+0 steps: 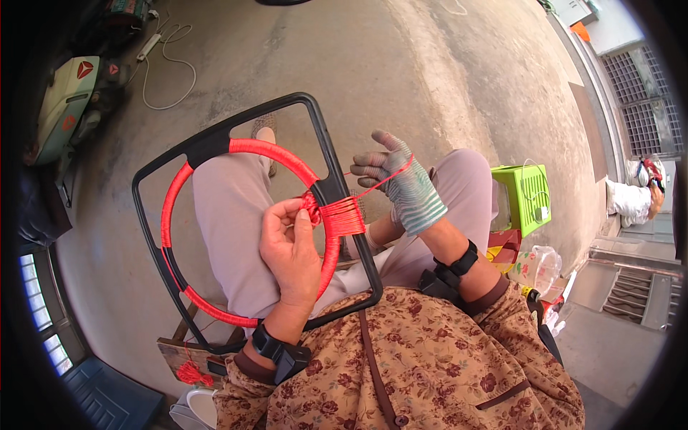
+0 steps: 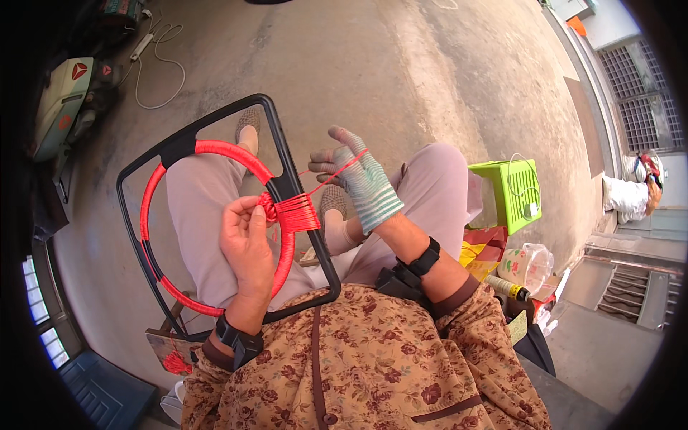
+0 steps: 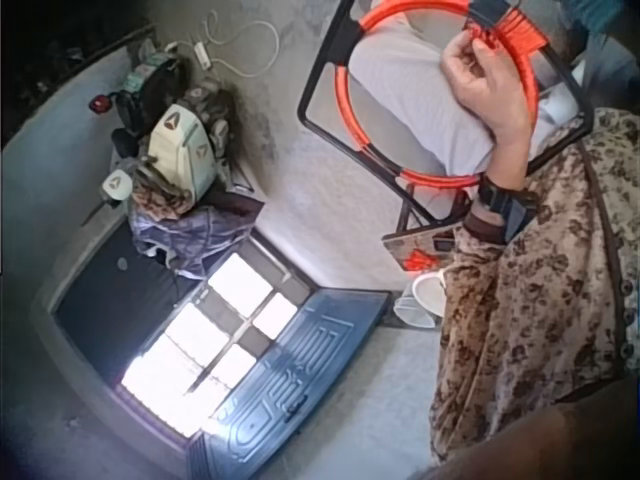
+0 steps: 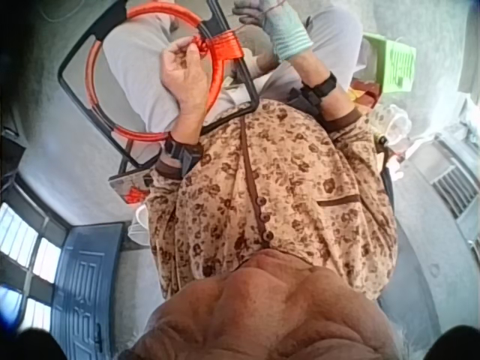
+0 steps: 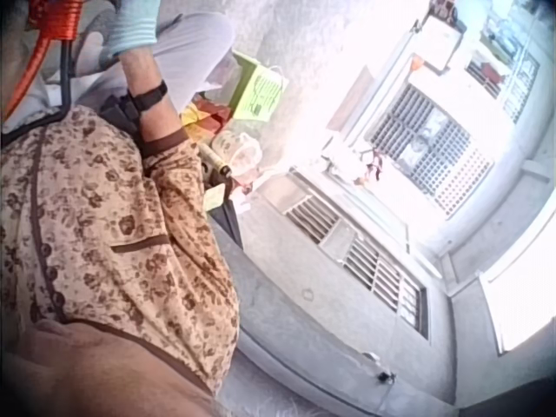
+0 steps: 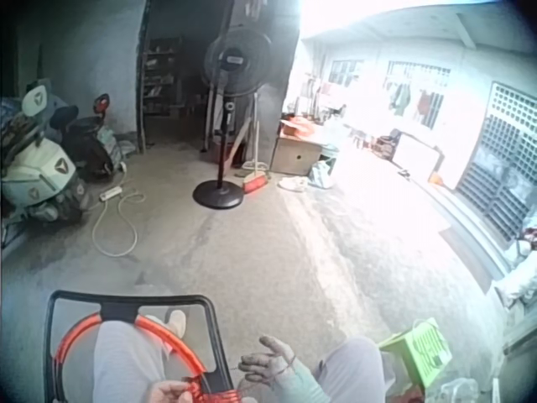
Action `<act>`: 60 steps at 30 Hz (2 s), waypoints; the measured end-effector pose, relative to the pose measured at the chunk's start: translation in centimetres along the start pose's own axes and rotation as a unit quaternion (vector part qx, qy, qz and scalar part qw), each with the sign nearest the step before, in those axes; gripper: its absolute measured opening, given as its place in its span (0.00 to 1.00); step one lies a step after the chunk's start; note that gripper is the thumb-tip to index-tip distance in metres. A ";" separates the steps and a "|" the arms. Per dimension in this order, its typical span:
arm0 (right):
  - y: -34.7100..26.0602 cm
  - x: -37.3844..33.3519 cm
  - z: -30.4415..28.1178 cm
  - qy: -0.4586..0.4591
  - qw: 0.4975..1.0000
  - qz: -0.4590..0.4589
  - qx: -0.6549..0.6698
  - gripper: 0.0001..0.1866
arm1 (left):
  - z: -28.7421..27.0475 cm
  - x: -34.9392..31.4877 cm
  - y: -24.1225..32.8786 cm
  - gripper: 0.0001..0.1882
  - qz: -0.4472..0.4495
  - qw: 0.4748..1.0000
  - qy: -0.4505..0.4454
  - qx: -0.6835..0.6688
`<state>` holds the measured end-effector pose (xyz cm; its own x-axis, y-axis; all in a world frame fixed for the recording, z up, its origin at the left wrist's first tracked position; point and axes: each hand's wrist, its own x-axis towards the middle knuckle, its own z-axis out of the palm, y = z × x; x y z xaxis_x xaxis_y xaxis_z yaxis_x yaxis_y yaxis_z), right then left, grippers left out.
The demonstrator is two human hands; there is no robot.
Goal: Wrapping red cord or twine around a square black frame.
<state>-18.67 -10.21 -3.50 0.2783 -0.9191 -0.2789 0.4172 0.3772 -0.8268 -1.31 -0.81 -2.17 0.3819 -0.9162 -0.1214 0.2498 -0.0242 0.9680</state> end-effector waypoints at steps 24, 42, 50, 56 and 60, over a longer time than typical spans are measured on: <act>-4.0 -4.3 4.8 0.006 0.933 -0.097 -0.345 0.09 | -0.3 -0.3 0.6 0.08 0.091 0.992 0.011 0.084; -9.1 -3.1 -11.1 0.307 0.942 -0.135 0.015 0.05 | -0.3 0.0 0.5 0.08 -0.202 0.966 -0.089 -0.138; -2.8 -3.1 0.0 -0.060 0.966 0.138 -0.209 0.19 | 0.1 0.0 0.2 0.08 -0.165 0.976 -0.076 -0.119; -0.3 -3.2 0.0 -0.088 0.958 0.174 -0.208 0.15 | -0.2 0.1 -0.3 0.09 -0.147 0.982 -0.071 -0.100; -0.4 -2.3 -1.7 -0.086 0.984 0.145 -0.058 0.14 | -0.1 0.1 0.6 0.10 -0.147 0.981 -0.072 -0.107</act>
<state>-20.91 -8.48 -3.32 0.5166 -0.7388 -0.4327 0.1998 0.5954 -0.7782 -1.03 -0.85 -1.65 0.1405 -0.9295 -0.3411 0.5164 -0.2251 0.8262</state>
